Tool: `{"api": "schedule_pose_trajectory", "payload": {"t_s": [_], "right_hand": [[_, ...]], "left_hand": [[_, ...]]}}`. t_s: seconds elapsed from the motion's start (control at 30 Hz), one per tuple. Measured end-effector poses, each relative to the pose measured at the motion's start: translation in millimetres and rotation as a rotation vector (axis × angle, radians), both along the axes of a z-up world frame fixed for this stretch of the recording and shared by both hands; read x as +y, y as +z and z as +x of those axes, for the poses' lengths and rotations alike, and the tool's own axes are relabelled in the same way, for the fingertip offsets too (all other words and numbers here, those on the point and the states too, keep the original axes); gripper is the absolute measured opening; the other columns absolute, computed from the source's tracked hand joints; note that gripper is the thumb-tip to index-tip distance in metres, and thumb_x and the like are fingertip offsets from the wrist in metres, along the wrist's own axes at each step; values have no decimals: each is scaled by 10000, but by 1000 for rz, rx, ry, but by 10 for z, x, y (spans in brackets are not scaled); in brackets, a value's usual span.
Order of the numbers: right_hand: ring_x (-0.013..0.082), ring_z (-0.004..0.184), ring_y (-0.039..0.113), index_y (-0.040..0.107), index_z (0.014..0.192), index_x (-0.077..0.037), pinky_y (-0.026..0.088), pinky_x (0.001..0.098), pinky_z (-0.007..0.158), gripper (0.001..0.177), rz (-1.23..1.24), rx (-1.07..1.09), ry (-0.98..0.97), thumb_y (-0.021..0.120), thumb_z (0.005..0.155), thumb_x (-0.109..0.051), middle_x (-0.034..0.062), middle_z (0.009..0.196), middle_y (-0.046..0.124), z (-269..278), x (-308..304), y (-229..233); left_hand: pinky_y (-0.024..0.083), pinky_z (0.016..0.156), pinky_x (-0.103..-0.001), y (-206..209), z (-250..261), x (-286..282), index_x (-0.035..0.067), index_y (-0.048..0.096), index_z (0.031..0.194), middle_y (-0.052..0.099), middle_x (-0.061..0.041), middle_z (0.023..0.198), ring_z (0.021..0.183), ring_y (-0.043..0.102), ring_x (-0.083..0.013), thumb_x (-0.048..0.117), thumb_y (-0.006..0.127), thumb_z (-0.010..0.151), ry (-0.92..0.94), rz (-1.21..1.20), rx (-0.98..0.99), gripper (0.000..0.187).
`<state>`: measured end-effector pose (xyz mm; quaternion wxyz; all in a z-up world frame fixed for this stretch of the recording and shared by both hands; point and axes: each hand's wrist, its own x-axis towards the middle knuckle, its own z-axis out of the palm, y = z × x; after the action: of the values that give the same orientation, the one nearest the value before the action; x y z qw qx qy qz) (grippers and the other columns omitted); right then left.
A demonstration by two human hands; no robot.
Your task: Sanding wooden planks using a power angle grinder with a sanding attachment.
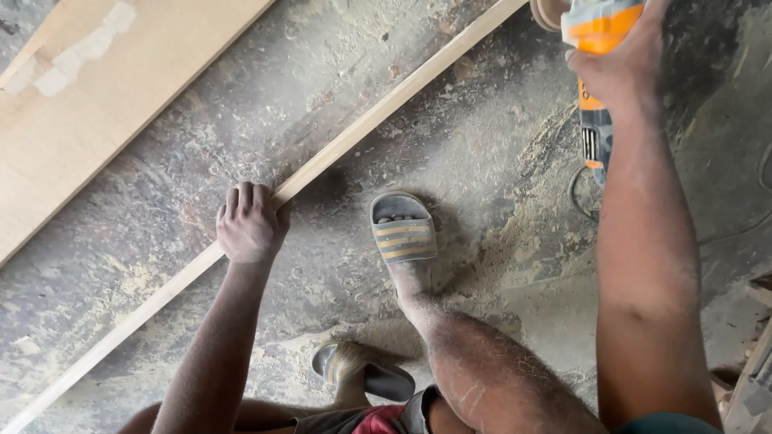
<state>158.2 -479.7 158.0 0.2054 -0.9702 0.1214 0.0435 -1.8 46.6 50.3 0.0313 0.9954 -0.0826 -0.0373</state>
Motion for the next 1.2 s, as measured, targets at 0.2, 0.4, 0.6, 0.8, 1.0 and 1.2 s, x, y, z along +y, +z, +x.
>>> {"api": "schedule_pose_trajectory", "payload": {"t_s": [0.2, 0.4, 0.6, 0.8, 1.0, 1.2], "right_hand": [[363, 927, 714, 207, 1501, -155, 687, 406, 633, 1020, -64, 129, -47, 808, 719, 104, 252, 1218, 616, -19, 579, 144], [234, 537, 634, 276, 1421, -107, 534, 321, 350, 875, 86, 176, 312, 868, 780, -41, 128, 871, 653, -482, 1539, 31], [256, 597, 652, 271, 1448, -139, 552, 339, 402, 868, 32, 187, 355, 866, 819, -89, 147, 908, 649, -535, 1431, 52], [352, 850, 728, 194, 1536, -222, 655, 361, 545, 1061, -53, 180, -37, 799, 713, 62, 241, 1208, 674, -75, 627, 210], [317, 937, 707, 345, 1418, -20, 652, 413, 718, 793, -58, 149, -69, 820, 784, 8, 214, 1158, 618, 138, 333, 14], [295, 708, 704, 277, 1442, -116, 611, 340, 479, 903, 2, 229, 121, 795, 725, 63, 218, 1078, 673, -182, 1344, 340]], "left_hand": [[526, 579, -277, 29, 17, -20, 151, 633, 867, 614, -3, 839, 700, 595, -128, 288, 795, 915, -20, 22, -20, 217], [534, 579, -288, 30, 19, -24, 148, 633, 876, 626, 0, 865, 727, 612, -139, 322, 812, 893, -3, 43, 17, 251], [540, 611, -300, 47, 14, -38, 150, 635, 885, 625, 3, 882, 750, 622, -148, 339, 820, 893, 11, 34, 28, 264], [529, 621, -297, 38, 15, -29, 148, 622, 882, 612, -4, 874, 741, 608, -145, 301, 805, 895, -6, 23, -10, 239], [520, 599, -290, 27, 20, -30, 153, 612, 859, 595, 4, 848, 721, 587, -136, 287, 805, 886, 8, 20, -2, 236], [527, 596, -283, -10, 6, -19, 159, 618, 872, 608, 8, 854, 727, 605, -130, 313, 792, 899, 0, 51, -15, 235]]}}
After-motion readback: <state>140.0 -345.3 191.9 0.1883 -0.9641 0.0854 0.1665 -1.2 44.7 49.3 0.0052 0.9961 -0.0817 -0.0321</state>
